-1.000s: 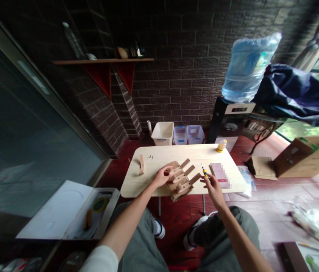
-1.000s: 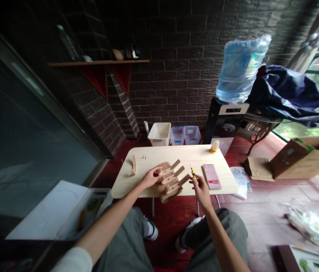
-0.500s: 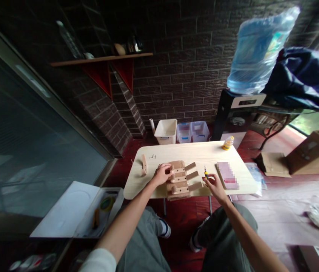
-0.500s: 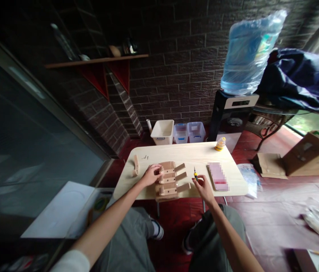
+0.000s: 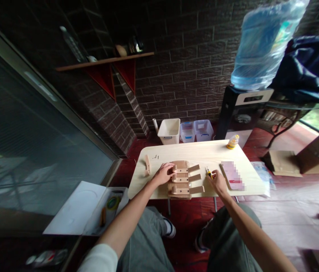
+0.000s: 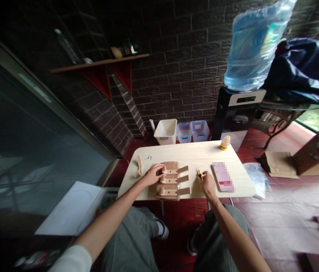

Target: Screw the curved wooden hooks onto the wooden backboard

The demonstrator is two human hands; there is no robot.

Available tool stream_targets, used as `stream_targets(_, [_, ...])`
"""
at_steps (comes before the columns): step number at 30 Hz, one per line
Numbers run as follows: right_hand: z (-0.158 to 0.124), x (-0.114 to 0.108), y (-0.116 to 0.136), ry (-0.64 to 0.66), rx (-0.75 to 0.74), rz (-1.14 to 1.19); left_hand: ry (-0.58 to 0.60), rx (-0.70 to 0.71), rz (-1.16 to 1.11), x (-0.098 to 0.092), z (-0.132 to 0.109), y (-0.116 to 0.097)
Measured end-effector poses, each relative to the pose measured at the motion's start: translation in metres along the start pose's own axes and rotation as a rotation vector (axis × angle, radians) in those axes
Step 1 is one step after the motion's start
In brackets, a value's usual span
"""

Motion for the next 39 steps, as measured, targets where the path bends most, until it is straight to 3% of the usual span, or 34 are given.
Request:
stream_targets(11, [-0.011,-0.001,0.0,-0.057,-0.062,0.062,0.014,-0.064,0.003,-0.03,-0.009,0.01])
stream_targets(17, [-0.015,-0.011,-0.006,0.044,-0.084,0.18,0.011,-0.087,-0.049,-0.014,-0.011,0.002])
stream_targets(24, [-0.023,-0.019,-0.015,0.136,-0.067,0.356,-0.014,-0.021,-0.001,-0.004,-0.011,-0.01])
stream_targets(34, [-0.031,-0.025,-0.009,0.084,-0.011,0.455,0.073,-0.041,0.028,-0.008,-0.001,-0.009])
stream_targets(39, [-0.029,-0.024,-0.009,0.075,-0.022,0.482,0.177,-0.051,-0.008,-0.024,0.019,0.011])
Point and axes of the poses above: each hand's wrist, its own z-axis towards the middle knuckle, its own x-axis out of the palm, y = z × x, the point moved 6 cm from there along z, towards the middle knuckle, and after that the axes turned 6 degrees about -y, right-handed, at the moved point
